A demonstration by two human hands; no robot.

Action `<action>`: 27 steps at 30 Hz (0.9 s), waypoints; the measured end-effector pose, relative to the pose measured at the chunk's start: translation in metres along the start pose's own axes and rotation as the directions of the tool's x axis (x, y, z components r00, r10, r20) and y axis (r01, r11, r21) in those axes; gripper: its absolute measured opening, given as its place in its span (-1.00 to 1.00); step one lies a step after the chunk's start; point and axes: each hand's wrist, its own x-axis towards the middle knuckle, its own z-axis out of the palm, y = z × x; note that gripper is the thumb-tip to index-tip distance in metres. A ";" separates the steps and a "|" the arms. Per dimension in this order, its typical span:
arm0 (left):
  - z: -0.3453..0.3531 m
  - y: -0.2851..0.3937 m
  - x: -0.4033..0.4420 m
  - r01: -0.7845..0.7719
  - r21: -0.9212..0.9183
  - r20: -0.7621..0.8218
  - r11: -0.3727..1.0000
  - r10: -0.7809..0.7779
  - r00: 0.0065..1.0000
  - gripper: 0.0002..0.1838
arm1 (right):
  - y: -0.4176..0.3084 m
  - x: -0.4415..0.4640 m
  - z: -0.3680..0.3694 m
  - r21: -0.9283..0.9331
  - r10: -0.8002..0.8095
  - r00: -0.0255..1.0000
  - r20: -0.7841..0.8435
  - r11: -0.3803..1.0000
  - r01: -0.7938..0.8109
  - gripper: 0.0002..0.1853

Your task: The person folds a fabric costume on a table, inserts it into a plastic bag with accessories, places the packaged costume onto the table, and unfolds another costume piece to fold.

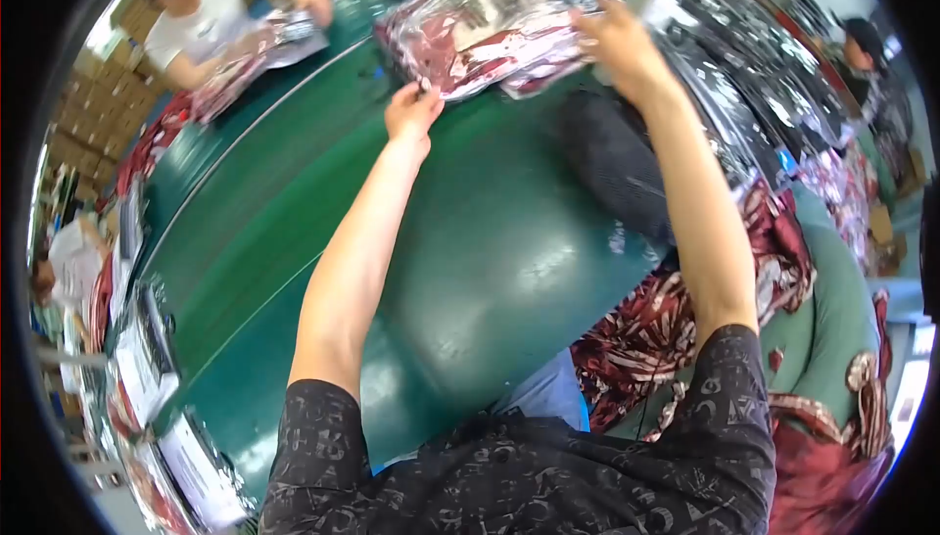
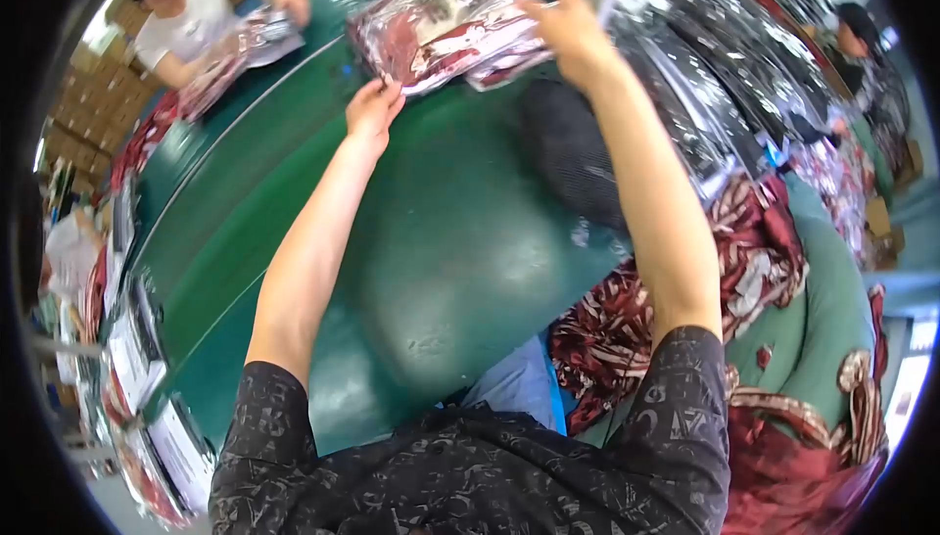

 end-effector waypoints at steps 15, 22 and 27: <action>-0.122 0.066 -0.101 -0.051 0.516 0.453 0.855 -0.222 0.863 -0.55 | 0.023 -0.563 -0.358 -0.646 -0.455 0.494 -0.740 0.280 -0.710 -0.47; -0.188 0.107 -0.140 0.071 0.594 0.368 0.801 -0.349 0.862 -0.52 | -0.078 -0.722 -0.399 -0.028 -0.901 -0.004 -0.434 0.018 -0.999 -0.35; -0.183 0.104 -0.154 0.058 0.559 0.393 0.827 -0.326 0.860 -0.52 | -0.128 -0.733 -0.417 0.377 -0.918 -0.230 -0.323 0.098 -0.921 -0.27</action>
